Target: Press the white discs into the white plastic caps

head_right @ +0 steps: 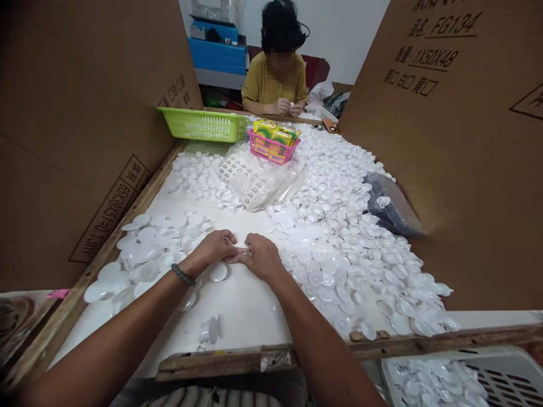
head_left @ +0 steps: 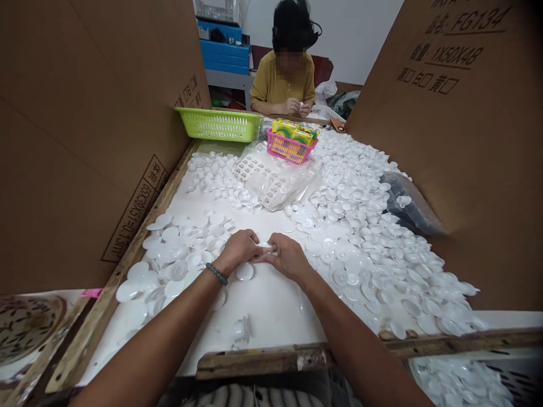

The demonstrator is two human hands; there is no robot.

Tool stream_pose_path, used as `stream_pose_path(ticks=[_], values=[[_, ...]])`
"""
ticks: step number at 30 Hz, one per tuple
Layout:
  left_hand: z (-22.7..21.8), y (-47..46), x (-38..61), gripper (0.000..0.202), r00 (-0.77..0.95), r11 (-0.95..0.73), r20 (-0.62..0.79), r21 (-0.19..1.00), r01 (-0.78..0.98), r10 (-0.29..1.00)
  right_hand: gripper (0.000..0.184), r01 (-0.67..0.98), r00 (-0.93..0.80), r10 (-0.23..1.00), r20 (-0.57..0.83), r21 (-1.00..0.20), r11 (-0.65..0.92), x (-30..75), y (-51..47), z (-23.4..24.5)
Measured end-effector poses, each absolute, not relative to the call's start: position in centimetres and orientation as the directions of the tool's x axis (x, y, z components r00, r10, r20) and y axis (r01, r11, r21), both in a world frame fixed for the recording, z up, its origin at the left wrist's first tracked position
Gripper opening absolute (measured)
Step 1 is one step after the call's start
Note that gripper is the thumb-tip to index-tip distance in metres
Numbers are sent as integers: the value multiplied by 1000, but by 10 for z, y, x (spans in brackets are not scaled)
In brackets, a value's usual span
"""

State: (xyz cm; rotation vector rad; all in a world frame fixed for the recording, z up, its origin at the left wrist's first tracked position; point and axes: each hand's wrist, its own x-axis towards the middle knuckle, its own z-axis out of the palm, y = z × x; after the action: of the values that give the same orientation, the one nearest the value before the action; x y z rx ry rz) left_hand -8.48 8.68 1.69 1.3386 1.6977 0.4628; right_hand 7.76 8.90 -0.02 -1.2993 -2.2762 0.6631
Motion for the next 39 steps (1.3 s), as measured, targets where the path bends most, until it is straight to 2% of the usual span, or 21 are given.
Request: stream_pose_path(ticks=[3, 7, 14, 21, 24, 26, 28, 30, 34, 36, 39], values=[[13, 87, -86, 38, -21, 387, -449, 745, 543, 893, 36, 621, -517, 846, 130, -624, 475, 77, 88, 4], [5, 93, -87, 34, 2, 424, -492, 753, 503, 871, 24, 568, -602, 794, 90, -650, 505, 80, 87, 8], [7, 103, -85, 37, 77, 538, -651, 683, 495, 755, 33, 668, -522, 851, -54, -646, 369, 75, 91, 9], [8, 104, -83, 37, 78, 532, -653, 675, 511, 754, 29, 684, -477, 877, -47, -647, 338, 72, 87, 5], [14, 97, -80, 32, 54, 447, -584, 675, 587, 810, 27, 639, -520, 854, -15, -671, 377, 77, 86, 7], [20, 89, -80, 29, 33, 339, -493, 645, 685, 870, 24, 606, -544, 836, 67, -659, 446, 84, 90, 8], [27, 82, -82, 26, 4, 225, -371, 573, 788, 929, 24, 648, -487, 853, 188, -576, 497, 93, 99, 7], [33, 75, -85, 25, -21, 138, -243, 479, 867, 970, 27, 756, -396, 875, 277, -443, 482, 102, 111, 5], [38, 66, -85, 23, -46, 70, -81, 325, 943, 996, 27, 852, -421, 876, 236, -230, 471, 114, 131, -2], [39, 63, -78, 21, -26, 28, -8, 303, 953, 1000, 22, 854, -440, 874, 208, -205, 479, 115, 134, -5], [40, 62, -61, 19, 70, -82, 47, 333, 939, 996, 24, 849, -401, 884, 241, -265, 457, 115, 133, -7]])
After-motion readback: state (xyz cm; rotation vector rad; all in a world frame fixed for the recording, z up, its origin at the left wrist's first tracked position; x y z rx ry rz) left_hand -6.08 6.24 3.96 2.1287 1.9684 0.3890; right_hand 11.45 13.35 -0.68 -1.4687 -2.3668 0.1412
